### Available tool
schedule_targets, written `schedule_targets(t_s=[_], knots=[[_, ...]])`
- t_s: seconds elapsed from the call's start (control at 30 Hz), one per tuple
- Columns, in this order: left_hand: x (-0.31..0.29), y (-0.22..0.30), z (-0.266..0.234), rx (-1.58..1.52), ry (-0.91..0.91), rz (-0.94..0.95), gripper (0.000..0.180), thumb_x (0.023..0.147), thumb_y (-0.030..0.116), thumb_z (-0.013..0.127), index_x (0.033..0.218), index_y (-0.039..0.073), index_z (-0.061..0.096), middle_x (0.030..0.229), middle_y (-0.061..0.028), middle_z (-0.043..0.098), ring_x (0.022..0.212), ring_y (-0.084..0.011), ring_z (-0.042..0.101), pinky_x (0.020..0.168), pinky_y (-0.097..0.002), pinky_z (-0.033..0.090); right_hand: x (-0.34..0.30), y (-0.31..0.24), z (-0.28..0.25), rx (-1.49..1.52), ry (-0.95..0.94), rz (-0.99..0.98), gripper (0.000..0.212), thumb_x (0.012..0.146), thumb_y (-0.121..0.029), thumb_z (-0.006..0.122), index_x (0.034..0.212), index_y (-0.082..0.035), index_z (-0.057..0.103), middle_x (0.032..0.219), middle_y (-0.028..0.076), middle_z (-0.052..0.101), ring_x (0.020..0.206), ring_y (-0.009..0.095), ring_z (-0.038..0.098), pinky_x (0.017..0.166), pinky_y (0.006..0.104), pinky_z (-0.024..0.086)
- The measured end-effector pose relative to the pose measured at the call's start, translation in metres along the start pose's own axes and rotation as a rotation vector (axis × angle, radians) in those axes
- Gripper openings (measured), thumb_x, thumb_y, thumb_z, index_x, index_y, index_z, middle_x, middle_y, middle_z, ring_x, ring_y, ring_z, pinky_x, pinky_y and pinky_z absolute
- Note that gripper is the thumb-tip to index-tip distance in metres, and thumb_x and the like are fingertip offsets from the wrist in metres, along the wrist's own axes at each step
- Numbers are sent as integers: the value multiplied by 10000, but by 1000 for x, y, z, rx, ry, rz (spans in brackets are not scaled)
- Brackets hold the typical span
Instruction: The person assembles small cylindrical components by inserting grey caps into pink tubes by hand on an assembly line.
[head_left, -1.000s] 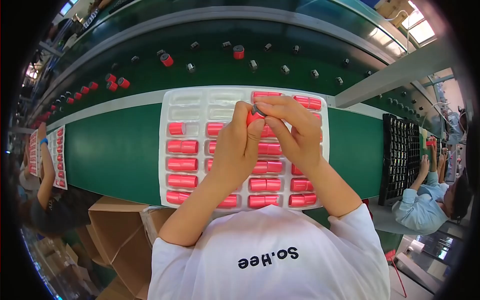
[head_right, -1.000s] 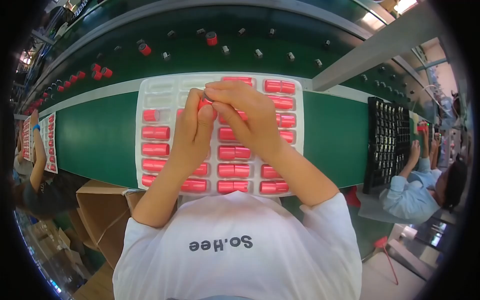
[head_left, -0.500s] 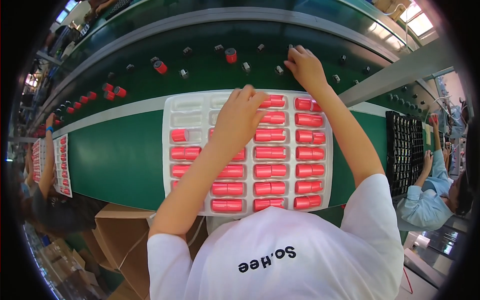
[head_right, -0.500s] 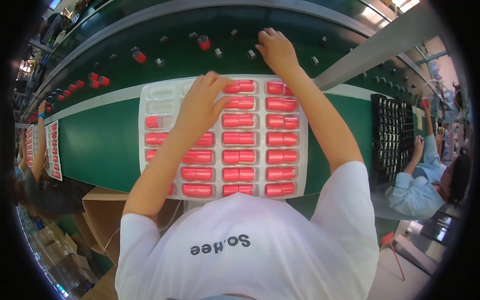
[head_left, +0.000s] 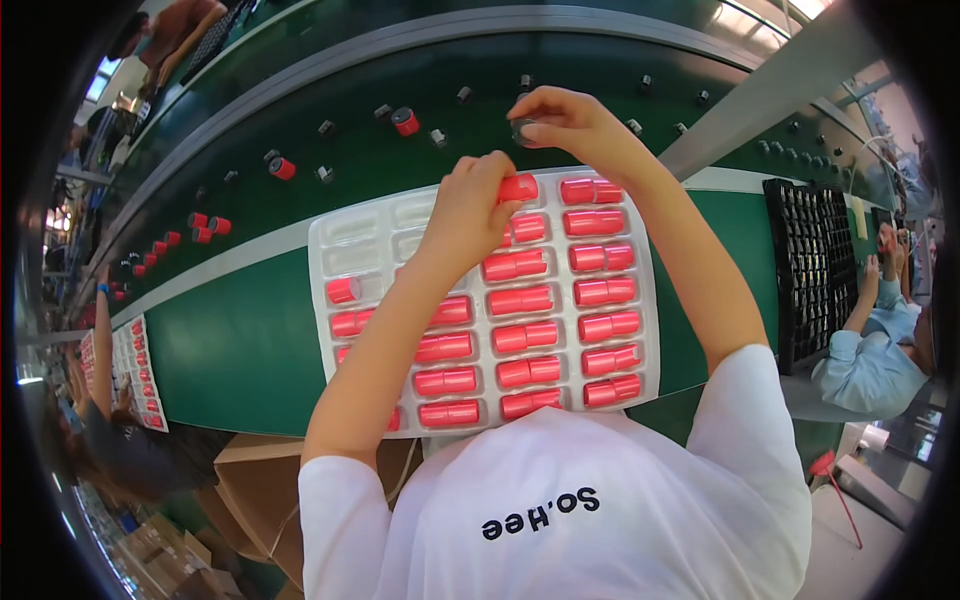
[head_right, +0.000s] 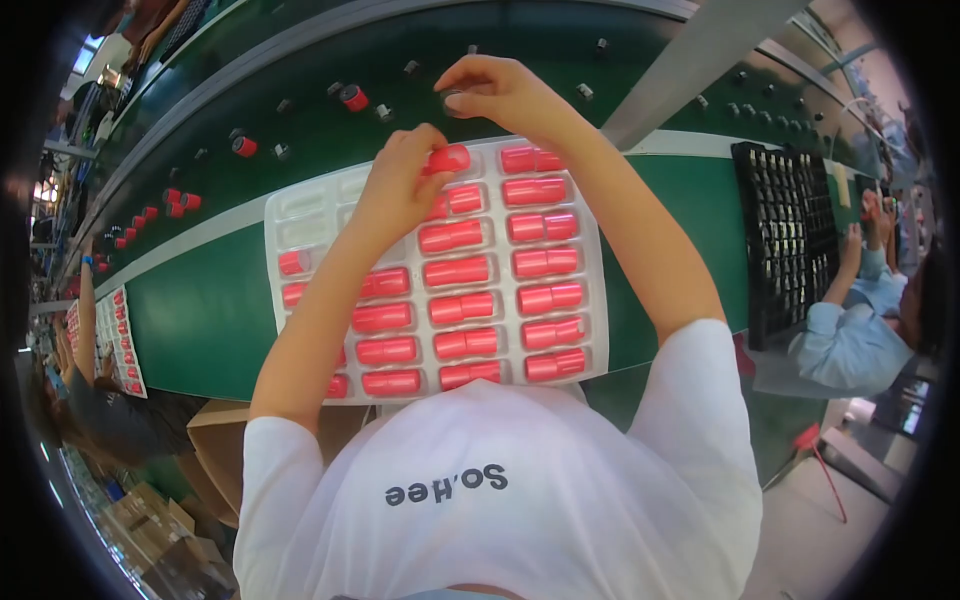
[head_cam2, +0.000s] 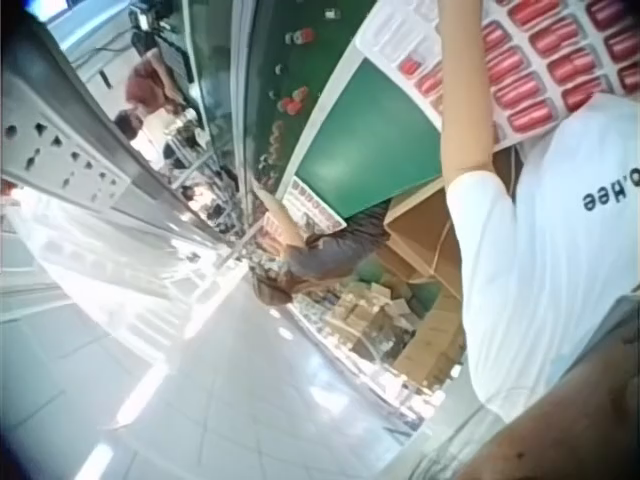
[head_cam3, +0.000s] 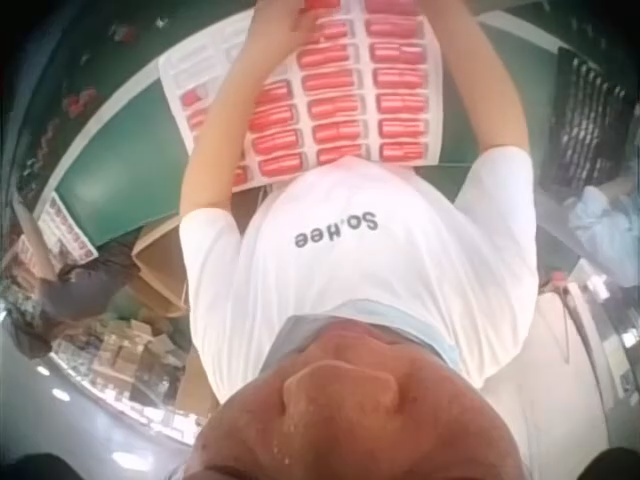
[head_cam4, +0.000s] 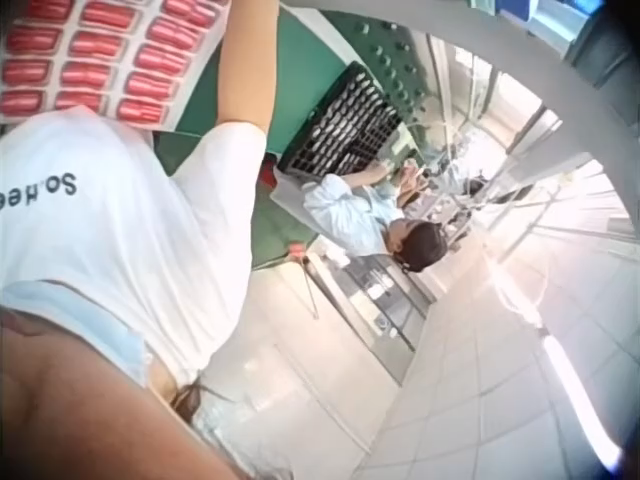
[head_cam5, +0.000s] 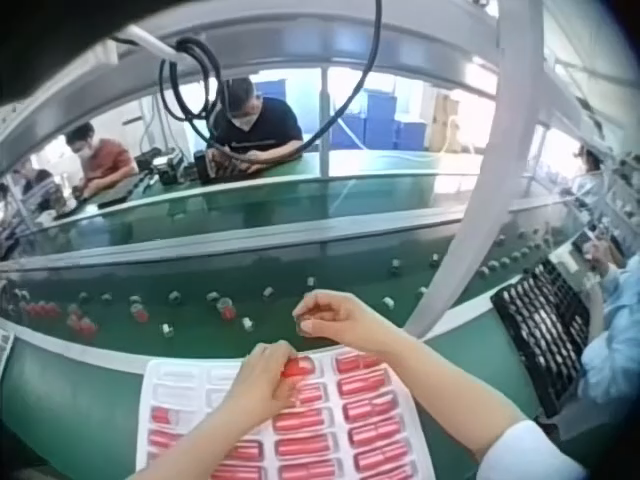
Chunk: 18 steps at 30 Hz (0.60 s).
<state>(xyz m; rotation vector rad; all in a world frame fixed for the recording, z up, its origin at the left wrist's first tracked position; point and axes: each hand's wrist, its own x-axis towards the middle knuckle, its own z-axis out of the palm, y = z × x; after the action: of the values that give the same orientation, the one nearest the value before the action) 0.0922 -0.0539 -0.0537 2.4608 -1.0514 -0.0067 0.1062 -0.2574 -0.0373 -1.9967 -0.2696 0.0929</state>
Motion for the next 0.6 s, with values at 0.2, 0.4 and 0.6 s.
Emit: schedule_targets(t_s=[0.2, 0.4, 0.6], knots=[[-18, 32, -14, -1042, 94, -238, 340, 869, 122, 670, 1138, 64, 472, 1055, -85, 564, 1001, -181, 570, 880, -290, 461, -49, -23, 33, 699, 308, -204, 237, 916, -154, 623, 1117, -45, 560, 1114, 93, 593, 1073, 217, 604, 981, 329, 462], [-27, 55, -25, -1239, 193, -332, 334, 883, 133, 668, 1149, 65, 477, 1071, -59, 564, 993, -131, 559, 888, -248, 466, -61, -33, 49, 704, 403, -281, 123, 910, -54, 590, 1028, -26, 570, 1178, 124, 580, 1087, 235, 602, 971, 330, 469], [-34, 57, -22, -1128, 242, -350, 333, 864, 116, 689, 1126, 58, 493, 1027, -57, 573, 948, -124, 571, 854, -243, 482, -71, -55, 53, 554, 455, -280, 97, 889, -4, 581, 983, -27, 587, 1181, 150, 616, 1044, 216, 626, 916, 316, 503]])
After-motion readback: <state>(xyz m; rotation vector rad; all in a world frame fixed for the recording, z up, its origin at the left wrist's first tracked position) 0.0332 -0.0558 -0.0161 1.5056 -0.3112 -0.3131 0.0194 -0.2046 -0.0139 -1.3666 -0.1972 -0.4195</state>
